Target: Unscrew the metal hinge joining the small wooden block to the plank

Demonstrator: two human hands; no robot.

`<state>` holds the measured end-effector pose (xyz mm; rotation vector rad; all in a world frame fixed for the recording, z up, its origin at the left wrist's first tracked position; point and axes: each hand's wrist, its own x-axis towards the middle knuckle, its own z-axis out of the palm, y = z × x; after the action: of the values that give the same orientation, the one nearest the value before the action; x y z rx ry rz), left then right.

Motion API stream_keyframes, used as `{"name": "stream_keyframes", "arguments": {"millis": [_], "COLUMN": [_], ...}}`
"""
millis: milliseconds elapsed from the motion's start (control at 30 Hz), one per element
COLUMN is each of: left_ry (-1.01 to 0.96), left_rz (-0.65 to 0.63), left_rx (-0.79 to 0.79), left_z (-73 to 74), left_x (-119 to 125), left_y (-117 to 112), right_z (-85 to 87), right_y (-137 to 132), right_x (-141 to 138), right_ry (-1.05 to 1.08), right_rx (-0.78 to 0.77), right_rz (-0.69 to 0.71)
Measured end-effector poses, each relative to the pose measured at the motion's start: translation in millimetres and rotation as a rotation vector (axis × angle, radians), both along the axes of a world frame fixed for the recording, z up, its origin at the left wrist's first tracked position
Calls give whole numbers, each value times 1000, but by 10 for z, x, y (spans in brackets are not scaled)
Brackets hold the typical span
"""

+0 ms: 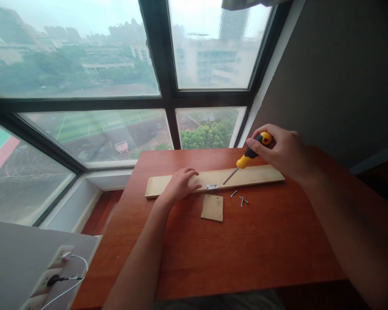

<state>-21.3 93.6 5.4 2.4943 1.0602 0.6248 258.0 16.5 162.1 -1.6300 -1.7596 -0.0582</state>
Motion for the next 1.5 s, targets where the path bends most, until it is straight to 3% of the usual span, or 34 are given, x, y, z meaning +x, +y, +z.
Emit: {"name": "stream_keyframes", "arguments": {"millis": [400,900,1500], "left_ry": [269,273,254], "left_rz": [6,13,4], "left_rx": [15,30,63], "left_z": [16,-6,-53], "left_x": [133,140,133], "left_y": [-125,-120,-107], "right_z": [-212,-331,-298], "right_y": [126,200,179], "right_x": [-367,-409,-416], "right_ry": [-29,-39,-65], "right_rx": [31,15,27], "right_rz": [117,152,138]}}
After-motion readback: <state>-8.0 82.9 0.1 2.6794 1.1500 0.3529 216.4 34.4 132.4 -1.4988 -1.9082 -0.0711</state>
